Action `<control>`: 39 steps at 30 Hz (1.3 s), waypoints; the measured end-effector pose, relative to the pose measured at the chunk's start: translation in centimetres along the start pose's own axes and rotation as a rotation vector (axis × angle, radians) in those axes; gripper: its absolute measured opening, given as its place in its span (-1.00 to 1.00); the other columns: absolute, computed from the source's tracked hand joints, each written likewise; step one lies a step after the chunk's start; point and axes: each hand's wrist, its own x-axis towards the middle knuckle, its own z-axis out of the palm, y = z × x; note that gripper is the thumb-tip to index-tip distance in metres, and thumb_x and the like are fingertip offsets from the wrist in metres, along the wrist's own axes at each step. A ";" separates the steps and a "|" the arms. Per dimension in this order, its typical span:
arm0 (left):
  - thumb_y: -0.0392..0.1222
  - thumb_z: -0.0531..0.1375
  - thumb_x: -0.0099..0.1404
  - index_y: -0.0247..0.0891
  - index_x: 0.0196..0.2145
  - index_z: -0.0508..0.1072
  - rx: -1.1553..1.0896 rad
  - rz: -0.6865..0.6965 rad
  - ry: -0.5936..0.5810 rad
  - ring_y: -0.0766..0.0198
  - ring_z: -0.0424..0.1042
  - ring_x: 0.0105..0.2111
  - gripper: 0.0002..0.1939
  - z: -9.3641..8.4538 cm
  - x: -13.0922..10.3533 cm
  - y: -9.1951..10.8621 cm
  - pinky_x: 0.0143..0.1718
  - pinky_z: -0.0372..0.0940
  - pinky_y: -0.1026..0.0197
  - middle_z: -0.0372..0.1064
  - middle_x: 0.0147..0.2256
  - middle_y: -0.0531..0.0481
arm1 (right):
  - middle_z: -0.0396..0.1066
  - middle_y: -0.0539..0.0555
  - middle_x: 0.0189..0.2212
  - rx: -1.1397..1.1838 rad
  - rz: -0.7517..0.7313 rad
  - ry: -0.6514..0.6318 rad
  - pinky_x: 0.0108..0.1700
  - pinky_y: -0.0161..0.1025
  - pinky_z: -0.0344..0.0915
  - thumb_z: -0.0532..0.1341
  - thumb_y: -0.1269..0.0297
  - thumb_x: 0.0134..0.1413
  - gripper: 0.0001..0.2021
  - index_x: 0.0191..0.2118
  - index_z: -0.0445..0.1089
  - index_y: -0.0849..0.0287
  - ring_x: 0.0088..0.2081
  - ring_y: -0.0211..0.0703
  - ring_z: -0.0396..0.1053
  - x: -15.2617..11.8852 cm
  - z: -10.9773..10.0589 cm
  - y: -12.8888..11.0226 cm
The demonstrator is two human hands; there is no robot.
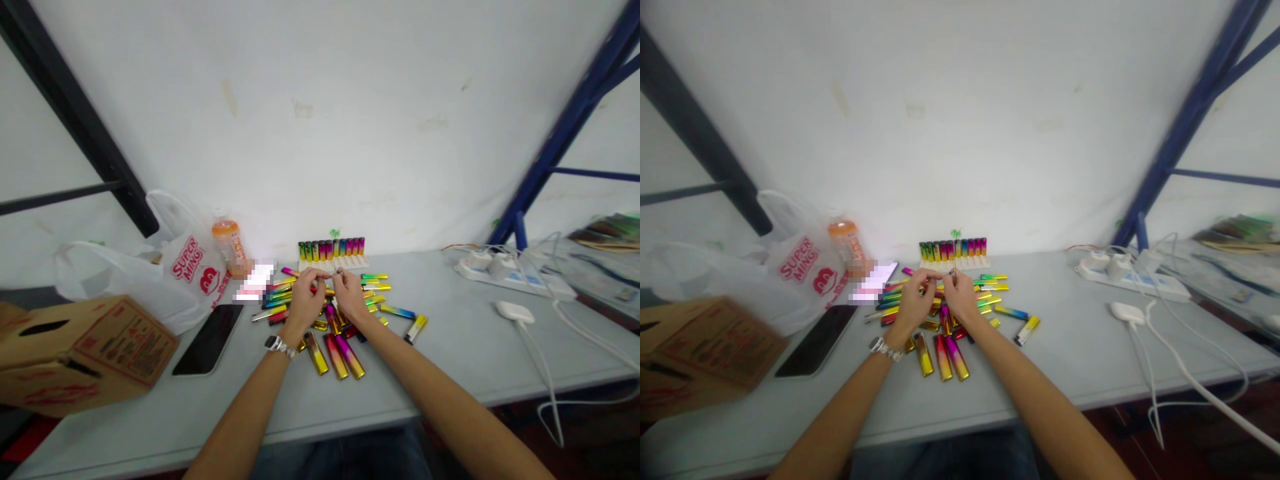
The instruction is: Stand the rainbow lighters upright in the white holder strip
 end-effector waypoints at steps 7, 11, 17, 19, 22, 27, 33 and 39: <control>-0.20 0.15 0.34 -0.26 -0.17 0.47 -0.203 -0.090 -0.067 0.23 0.48 -0.22 -0.84 0.3 0.5 0.3 -0.16 0.42 0.17 0.48 -0.20 -0.11 | 0.20 -0.07 -0.52 0.164 0.028 -0.118 -0.37 -0.27 0.06 0.01 -0.08 0.25 -0.62 -0.44 0.17 0.10 -0.44 -0.21 0.14 -0.4 -0.4 -0.2; -0.17 0.20 0.30 -0.27 -0.15 0.50 -0.241 -0.079 -0.174 0.26 0.48 -0.29 -0.81 0.3 1.1 0.4 -0.19 0.43 0.17 0.49 -0.21 -0.10 | 0.24 -0.04 -0.46 0.235 0.043 -0.113 -0.32 -0.24 0.13 -0.03 -0.17 0.25 -0.59 -0.37 0.18 0.08 -0.40 -0.17 0.19 -0.2 -0.9 0.2; -0.15 0.24 0.27 -0.27 -0.22 0.51 -0.269 -0.090 -0.303 0.25 0.51 -0.36 -0.83 0.3 3.6 0.3 -0.27 0.45 0.18 0.53 -0.32 -0.07 | 0.35 0.03 -0.32 0.153 0.041 -0.123 -0.16 -0.19 0.23 -0.06 -0.12 0.30 -0.62 -0.20 0.27 0.07 -0.26 -0.11 0.29 -0.3 -2.2 0.3; -0.15 0.26 0.26 -0.27 -0.22 0.50 -0.216 -0.076 -0.281 0.25 0.51 -0.35 -0.83 0.2 5.5 0.1 -0.25 0.45 0.18 0.53 -0.34 -0.05 | 0.36 0.08 -0.18 0.111 0.011 -0.031 0.00 -0.14 0.20 -0.01 -0.09 0.28 -0.64 -0.13 0.29 0.09 -0.11 -0.07 0.29 0.0 -2.9 0.3; -0.22 0.28 0.22 -0.27 -0.24 0.52 -0.057 0.004 -0.283 0.25 0.51 -0.35 -0.86 0.4 8.7 -0.5 -0.24 0.42 0.19 0.54 -0.34 -0.05 | 0.36 0.12 -0.11 0.087 0.012 0.093 0.08 -0.12 0.15 0.00 -0.04 0.28 -0.65 -0.10 0.31 0.11 -0.03 -0.05 0.27 0.5 -3.9 0.7; -0.35 0.26 0.18 -0.24 -0.31 0.56 0.244 0.121 -0.379 0.19 0.49 -0.37 -0.89 2.1 12.7 -2.0 -0.20 0.38 0.14 0.53 -0.40 -0.05 | 0.39 0.06 -0.26 0.077 0.046 0.091 -0.03 -0.18 0.20 -0.01 -0.01 0.29 -0.66 -0.25 0.35 0.11 -0.14 -0.08 0.32 0.9 -4.6 1.2; -0.43 0.25 0.12 -0.25 -0.40 0.58 0.436 0.101 -0.459 0.13 0.50 -0.35 -0.86 4.6 14.2 -4.0 -0.15 0.35 0.14 0.51 -0.45 -0.07 | 0.39 0.07 -0.32 0.070 0.045 0.052 -0.08 -0.19 0.20 -0.04 -0.01 0.31 -0.61 -0.34 0.36 0.13 -0.19 -0.09 0.34 1.1 -4.6 1.6; -0.38 0.22 0.18 -0.28 -0.33 0.60 0.473 0.079 -0.549 0.16 0.49 -0.33 -0.84 5.2 15.2 -4.9 -0.12 0.33 0.16 0.53 -0.41 -0.08 | 0.37 0.06 -0.36 0.056 0.044 0.050 -0.11 -0.20 0.21 -0.07 -0.05 0.31 -0.55 -0.37 0.36 0.15 -0.24 -0.11 0.33 1.3 -4.9 1.6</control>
